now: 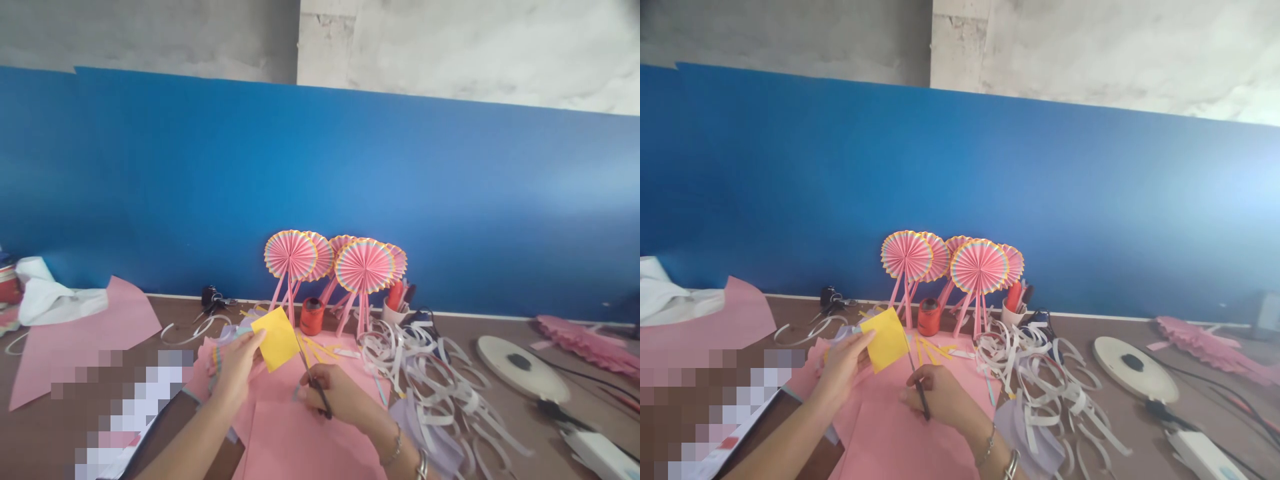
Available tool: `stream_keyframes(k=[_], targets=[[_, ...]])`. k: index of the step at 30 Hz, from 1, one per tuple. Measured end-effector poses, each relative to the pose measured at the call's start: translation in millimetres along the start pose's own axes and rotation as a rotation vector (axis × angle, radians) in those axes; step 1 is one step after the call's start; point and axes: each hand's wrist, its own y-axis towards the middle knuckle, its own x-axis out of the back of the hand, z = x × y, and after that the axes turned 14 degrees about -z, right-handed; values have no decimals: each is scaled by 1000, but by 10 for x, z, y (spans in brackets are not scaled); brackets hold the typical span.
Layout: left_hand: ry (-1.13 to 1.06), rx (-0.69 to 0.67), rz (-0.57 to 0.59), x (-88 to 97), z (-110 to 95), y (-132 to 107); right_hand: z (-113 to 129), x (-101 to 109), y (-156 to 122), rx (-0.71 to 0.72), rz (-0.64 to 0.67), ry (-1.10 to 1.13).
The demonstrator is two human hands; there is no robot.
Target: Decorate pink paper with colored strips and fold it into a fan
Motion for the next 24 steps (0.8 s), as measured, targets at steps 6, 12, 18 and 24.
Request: stream_keyframes(k=[6, 12, 18, 24], targets=[[25, -6, 2, -8, 12, -24, 13, -5, -6, -7, -9, 23], [31, -29, 21, -2, 32, -26, 14, -5, -15, -2, -15, 17], [36, -20, 18, -3, 28, -26, 16, -10, -1, -21, -25, 20], [30, -12, 41, -2, 28, -31, -9, -3, 6, 8, -20, 15]])
